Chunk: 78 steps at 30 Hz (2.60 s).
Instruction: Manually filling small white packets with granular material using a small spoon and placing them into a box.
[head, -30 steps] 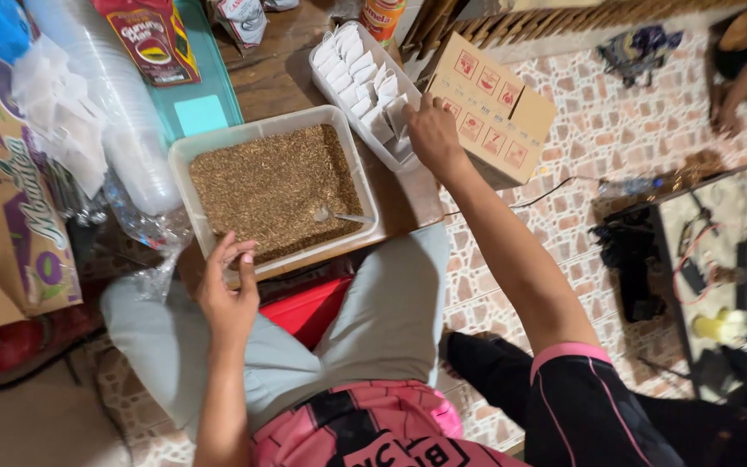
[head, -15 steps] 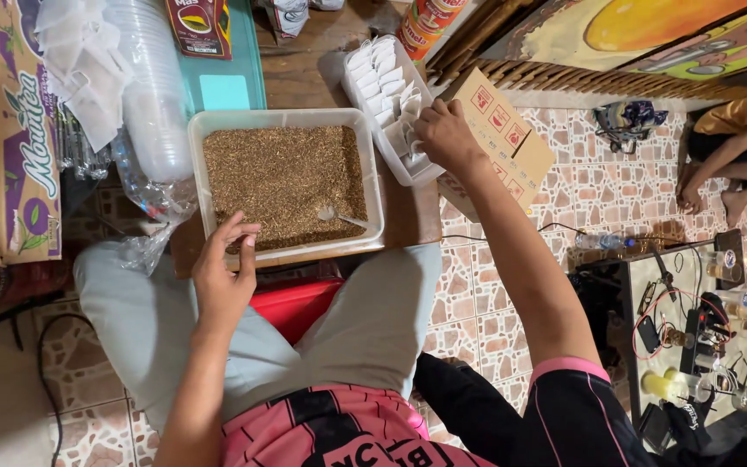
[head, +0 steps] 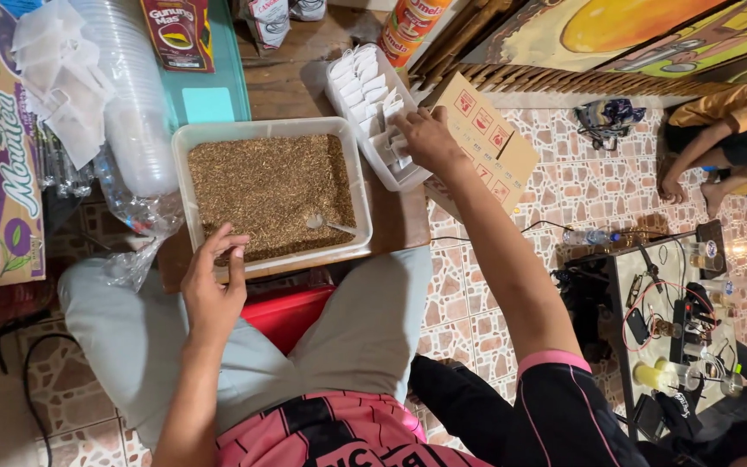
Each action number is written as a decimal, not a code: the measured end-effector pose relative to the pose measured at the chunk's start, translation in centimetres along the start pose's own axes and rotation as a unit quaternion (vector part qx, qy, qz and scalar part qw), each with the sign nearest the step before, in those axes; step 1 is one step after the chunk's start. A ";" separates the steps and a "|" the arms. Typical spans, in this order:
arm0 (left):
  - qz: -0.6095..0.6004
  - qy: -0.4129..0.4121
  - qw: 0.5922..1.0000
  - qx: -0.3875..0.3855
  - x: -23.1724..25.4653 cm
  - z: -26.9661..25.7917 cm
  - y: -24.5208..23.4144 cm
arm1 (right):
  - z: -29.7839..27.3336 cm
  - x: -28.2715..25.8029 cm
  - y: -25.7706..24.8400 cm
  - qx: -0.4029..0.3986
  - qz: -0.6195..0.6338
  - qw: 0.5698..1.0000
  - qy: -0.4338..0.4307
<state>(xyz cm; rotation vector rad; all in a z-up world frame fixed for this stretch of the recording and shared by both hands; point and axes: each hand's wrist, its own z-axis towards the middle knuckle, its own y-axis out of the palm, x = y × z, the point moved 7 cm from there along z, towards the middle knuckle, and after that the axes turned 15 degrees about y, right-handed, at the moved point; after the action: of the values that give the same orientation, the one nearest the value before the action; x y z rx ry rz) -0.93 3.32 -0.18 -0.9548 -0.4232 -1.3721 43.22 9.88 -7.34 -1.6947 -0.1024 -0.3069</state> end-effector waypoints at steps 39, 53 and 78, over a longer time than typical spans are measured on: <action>0.009 0.009 1.000 0.005 0.2 0.3 0.2 | 0.2 -3.2 -6.4 0.050 -0.115 0.992 -0.007; 0.019 0.013 1.000 -0.002 0.2 0.2 0.3 | 1.3 -3.7 -4.9 0.049 -0.145 0.987 -0.050; 0.035 -0.015 0.998 -0.054 -0.2 0.1 1.1 | 1.6 -4.4 -6.9 0.050 -0.144 0.987 -0.043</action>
<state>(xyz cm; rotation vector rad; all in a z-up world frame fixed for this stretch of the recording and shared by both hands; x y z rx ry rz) 0.10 3.40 -0.59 -1.0711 -0.3366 -1.3287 37.52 12.96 -2.10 -1.5937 -0.4237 -0.4370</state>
